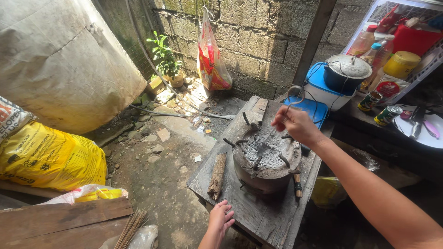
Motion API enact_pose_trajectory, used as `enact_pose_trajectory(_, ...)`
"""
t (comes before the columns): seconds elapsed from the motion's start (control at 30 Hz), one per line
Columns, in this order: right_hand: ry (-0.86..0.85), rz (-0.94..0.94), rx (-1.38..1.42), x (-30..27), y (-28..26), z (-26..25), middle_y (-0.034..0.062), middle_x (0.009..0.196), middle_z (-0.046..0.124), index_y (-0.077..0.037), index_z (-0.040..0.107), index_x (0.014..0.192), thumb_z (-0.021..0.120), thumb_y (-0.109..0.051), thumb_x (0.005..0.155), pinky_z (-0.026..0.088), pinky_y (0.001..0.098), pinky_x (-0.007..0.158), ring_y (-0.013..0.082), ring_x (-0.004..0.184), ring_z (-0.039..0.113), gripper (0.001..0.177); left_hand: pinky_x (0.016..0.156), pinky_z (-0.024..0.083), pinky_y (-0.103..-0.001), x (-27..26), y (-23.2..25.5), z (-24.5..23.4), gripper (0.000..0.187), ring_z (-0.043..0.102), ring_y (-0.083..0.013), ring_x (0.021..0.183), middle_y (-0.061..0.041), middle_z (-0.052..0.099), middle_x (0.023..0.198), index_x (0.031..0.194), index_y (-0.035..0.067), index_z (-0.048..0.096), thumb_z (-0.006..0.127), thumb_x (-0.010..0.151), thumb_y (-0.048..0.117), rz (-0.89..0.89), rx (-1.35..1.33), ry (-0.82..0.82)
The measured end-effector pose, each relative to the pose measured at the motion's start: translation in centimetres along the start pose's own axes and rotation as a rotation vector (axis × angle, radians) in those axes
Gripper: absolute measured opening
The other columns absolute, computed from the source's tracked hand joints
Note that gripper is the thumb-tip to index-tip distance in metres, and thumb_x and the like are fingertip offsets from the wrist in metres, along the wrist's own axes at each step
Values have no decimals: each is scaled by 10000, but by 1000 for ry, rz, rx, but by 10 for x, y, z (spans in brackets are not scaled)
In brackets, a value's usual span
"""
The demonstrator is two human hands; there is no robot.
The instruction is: The person cleans out a small concrete charcoal stove by using a brush and a metal scraper to move ash into a tray, then empties the ash.
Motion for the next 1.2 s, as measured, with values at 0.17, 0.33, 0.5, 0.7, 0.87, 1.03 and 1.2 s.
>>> enact_pose_trajectory(0.17,-12,14,-17,1,2,0,47,807,735,-36,647,941,565,-154,1036,559,282,674,102,693,655,173,973,515,-485,4,1,6,558,616,-302,1223,-102,597,1433,1474,159,507,548,917,159,-5,-2,-5)
enact_pose_trajectory(0.33,-63,97,-124,-1,4,6,28,783,745,-25,635,895,536,-173,1046,549,294,657,110,674,661,234,987,508,-486,2,3,16,557,611,-296,1235,-102,583,1455,1476,154,508,545,921,161,-15,18,-10)
enact_pose_trajectory(0.5,-56,36,-54,-3,1,3,6,820,750,-44,643,907,529,-176,1033,568,261,695,71,713,686,215,990,507,-485,3,8,25,567,604,-298,1243,-109,575,1471,1493,144,495,518,926,171,-6,33,-24)
enact_pose_trajectory(0.7,45,54,47,-1,11,-17,58,813,719,-26,634,919,519,-154,1058,571,283,670,106,682,652,221,991,505,-488,7,2,26,573,602,-286,1231,-92,576,1476,1492,159,488,530,921,153,-31,52,-11)
enact_pose_trajectory(0.87,-60,124,-28,-5,16,-11,90,806,731,-13,624,905,516,-154,1066,570,291,657,131,672,649,240,973,516,-488,15,-7,28,563,615,-279,1205,-90,593,1459,1480,156,504,529,918,161,-30,57,-26)
enact_pose_trajectory(1.03,-87,109,97,-8,5,-4,46,858,760,-37,619,924,516,-182,1045,600,265,704,93,728,697,214,960,515,-488,19,-10,30,550,616,-276,1177,-93,595,1441,1473,153,521,533,923,173,-30,48,-28)
enact_pose_trajectory(1.2,-141,185,-108,-9,10,-2,90,830,762,-25,641,919,509,-193,1067,553,318,687,147,706,635,260,966,520,-483,12,-10,29,543,621,-266,1174,-80,608,1441,1472,168,515,526,930,177,-41,52,4)
Point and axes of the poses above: each hand's wrist, its own x-axis towards the middle knuckle, its own z-axis out of the palm, y = z × x, the point moved 10 cm from there along x, towards the middle knuckle
